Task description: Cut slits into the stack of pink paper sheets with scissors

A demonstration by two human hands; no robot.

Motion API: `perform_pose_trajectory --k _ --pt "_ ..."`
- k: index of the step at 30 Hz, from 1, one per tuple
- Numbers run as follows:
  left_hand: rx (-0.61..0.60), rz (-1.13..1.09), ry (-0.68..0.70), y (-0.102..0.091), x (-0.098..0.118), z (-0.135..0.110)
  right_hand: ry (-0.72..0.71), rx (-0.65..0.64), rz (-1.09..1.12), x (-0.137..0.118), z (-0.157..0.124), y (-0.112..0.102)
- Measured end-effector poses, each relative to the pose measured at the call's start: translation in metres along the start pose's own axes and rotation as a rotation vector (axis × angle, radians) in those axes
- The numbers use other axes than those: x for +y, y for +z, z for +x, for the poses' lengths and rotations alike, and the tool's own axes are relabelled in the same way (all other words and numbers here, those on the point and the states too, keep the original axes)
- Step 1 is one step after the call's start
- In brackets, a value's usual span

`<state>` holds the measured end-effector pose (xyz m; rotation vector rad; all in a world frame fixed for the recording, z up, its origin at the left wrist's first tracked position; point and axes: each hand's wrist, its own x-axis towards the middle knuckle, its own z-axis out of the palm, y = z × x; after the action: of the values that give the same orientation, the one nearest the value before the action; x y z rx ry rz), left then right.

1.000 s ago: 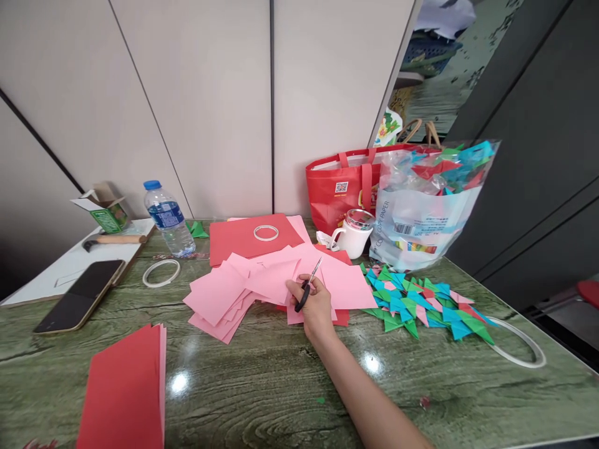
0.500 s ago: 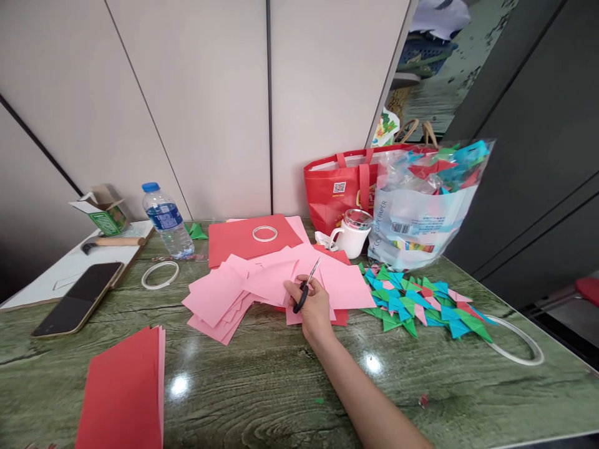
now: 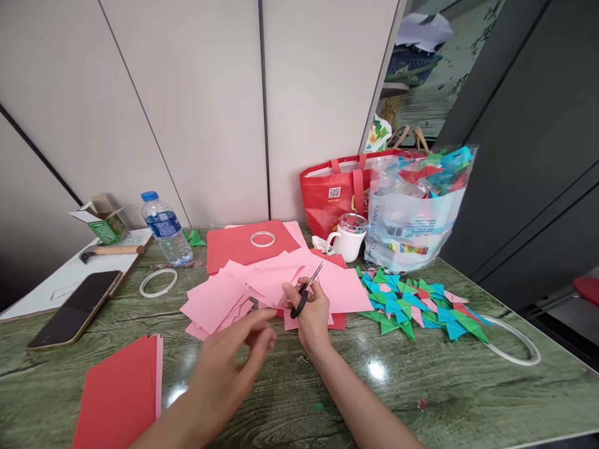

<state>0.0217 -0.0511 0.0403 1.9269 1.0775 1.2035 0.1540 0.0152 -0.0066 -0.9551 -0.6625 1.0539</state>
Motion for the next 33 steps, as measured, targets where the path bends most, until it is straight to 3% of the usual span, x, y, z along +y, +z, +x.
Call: perform_pose_trajectory --k 2,4,7,11,15,18,20,23,29,33 --pt "-0.181 -0.041 -0.150 0.006 -0.010 0.012 -0.079 0.006 -0.068 -0.002 -0.003 0.001" --pt "-0.288 -0.141 -0.334 0.010 -0.023 0.021 -0.165 -0.015 -0.165 -0.004 -0.006 0.001" --pt "-0.248 -0.262 -0.420 0.011 -0.040 0.029 -0.295 -0.084 -0.312 -0.003 -0.011 0.001" --pt "-0.021 -0.435 -0.386 0.004 -0.052 0.032 -0.532 -0.169 -0.526 0.006 -0.011 -0.005" --pt "0.113 -0.617 -0.316 -0.003 -0.057 0.035 -0.855 -0.256 -0.773 0.013 -0.008 -0.013" --pt "0.134 -0.764 -0.268 -0.004 -0.058 0.036 -1.000 -0.314 -0.944 0.012 -0.006 -0.016" --pt "0.083 -0.886 -0.287 -0.003 -0.057 0.035 -1.063 -0.317 -1.009 0.009 -0.005 -0.018" --pt "0.056 -1.072 -0.336 -0.002 -0.054 0.035 -1.104 -0.339 -1.039 0.006 -0.005 -0.020" --pt "0.234 -1.056 -0.532 -0.005 -0.057 0.038 -1.104 -0.450 -0.927 0.002 -0.008 -0.015" --pt "0.368 -1.032 -0.585 -0.011 -0.059 0.042 -0.890 -0.347 -0.813 -0.003 -0.016 -0.005"
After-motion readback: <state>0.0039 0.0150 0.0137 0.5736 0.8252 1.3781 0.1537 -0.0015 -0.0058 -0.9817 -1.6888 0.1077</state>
